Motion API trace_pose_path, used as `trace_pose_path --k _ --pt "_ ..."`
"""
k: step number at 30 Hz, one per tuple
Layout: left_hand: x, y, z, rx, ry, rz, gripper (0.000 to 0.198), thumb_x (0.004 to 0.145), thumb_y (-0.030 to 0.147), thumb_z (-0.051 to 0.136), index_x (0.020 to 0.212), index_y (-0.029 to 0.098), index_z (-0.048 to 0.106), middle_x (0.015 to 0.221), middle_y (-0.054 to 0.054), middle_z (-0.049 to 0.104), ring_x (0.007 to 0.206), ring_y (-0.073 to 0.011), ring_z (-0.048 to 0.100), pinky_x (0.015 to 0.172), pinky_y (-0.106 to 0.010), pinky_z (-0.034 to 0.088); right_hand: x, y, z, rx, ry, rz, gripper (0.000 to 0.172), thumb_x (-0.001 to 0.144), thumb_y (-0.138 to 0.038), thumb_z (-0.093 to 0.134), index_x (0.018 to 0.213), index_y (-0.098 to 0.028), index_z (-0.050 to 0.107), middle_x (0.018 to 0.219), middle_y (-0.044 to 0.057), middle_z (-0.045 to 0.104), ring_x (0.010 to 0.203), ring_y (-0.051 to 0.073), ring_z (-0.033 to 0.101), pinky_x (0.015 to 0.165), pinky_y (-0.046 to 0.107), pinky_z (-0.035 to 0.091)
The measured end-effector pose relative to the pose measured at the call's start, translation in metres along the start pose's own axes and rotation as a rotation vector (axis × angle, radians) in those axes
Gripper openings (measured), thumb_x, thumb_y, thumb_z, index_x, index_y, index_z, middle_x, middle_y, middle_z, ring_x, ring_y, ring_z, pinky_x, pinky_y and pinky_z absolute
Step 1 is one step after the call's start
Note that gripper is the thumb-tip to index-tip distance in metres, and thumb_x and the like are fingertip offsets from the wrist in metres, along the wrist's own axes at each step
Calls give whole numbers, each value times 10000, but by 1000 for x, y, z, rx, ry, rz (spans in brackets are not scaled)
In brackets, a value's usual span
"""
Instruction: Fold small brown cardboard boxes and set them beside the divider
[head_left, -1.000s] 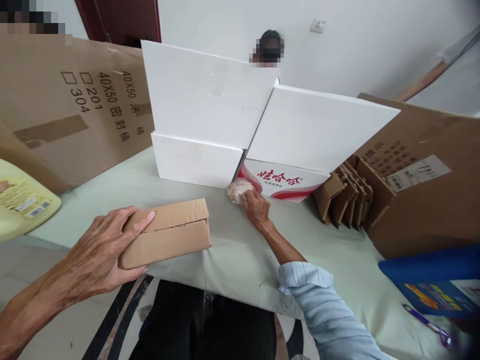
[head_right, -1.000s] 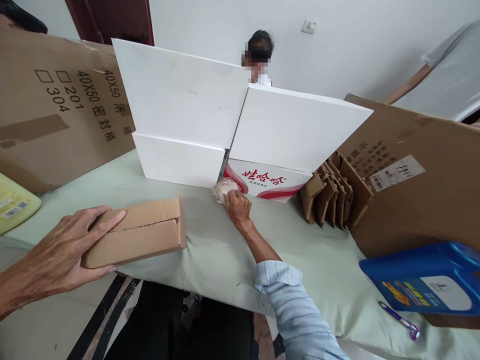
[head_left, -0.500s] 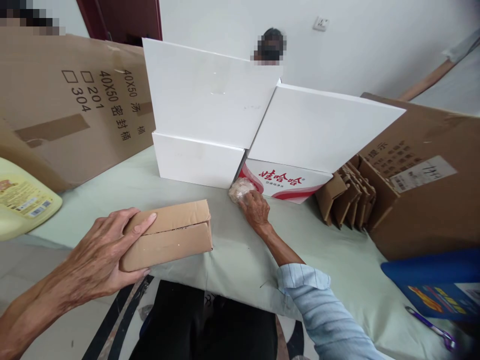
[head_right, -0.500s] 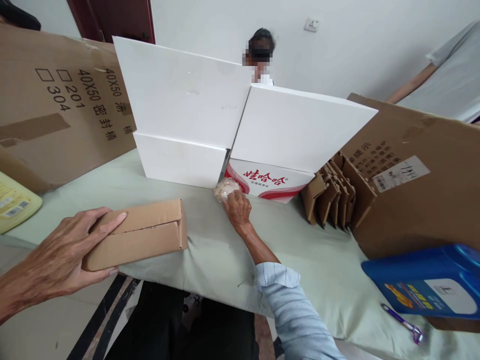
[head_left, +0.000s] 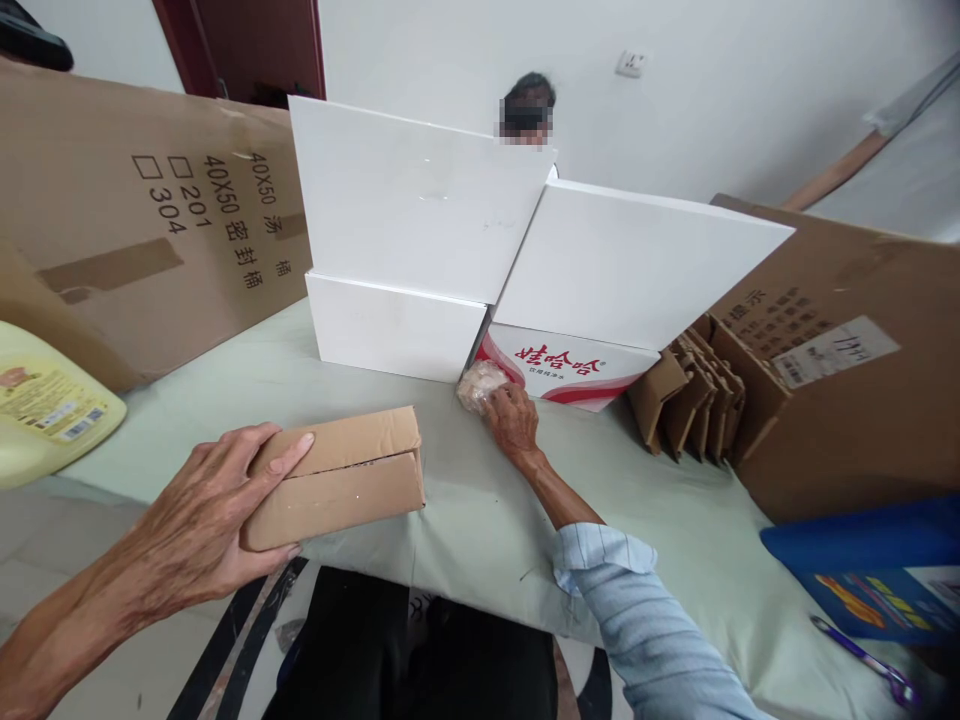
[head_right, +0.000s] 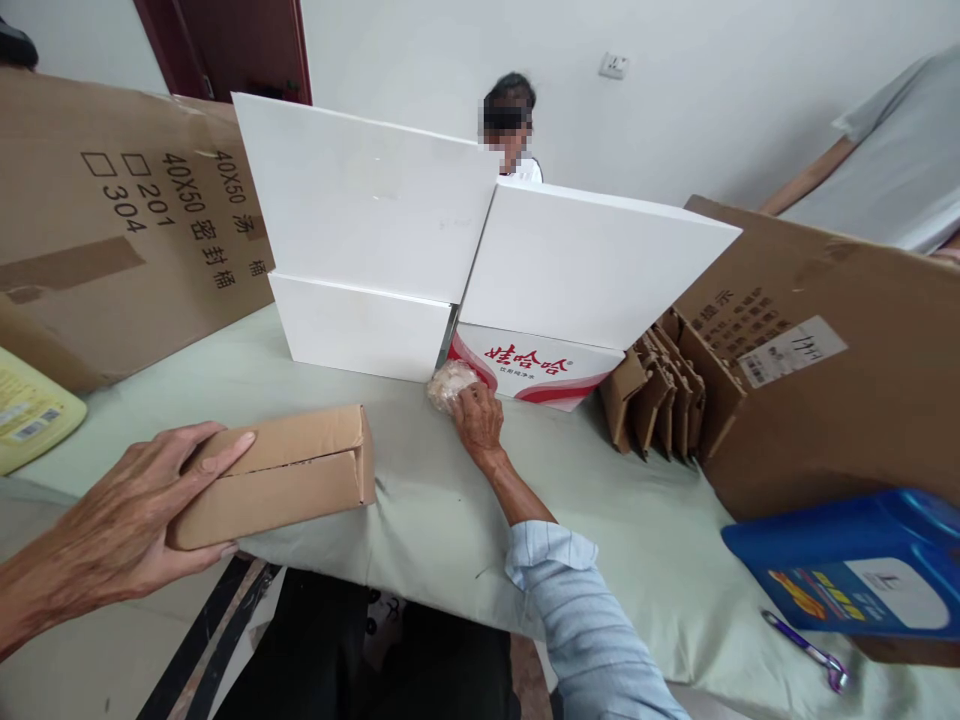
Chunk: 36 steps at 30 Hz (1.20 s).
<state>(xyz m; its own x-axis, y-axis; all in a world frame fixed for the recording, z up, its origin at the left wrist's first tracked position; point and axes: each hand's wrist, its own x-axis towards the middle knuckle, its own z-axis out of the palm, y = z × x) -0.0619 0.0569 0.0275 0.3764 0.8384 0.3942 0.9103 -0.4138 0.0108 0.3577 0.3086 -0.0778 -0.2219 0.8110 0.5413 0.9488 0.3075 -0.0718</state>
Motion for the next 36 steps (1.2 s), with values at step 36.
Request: trace_pose_path --k 36 --pt "0 2 -3 31 18 44 1027 849 420 711 1738 295 213 1429 -205 524 1211 -430 602 955 -532 508 21 21 10 348 -18 -17 294 1088 -522 471 1009 -239 498 1055 113 616 988 268 553 894 429 500"
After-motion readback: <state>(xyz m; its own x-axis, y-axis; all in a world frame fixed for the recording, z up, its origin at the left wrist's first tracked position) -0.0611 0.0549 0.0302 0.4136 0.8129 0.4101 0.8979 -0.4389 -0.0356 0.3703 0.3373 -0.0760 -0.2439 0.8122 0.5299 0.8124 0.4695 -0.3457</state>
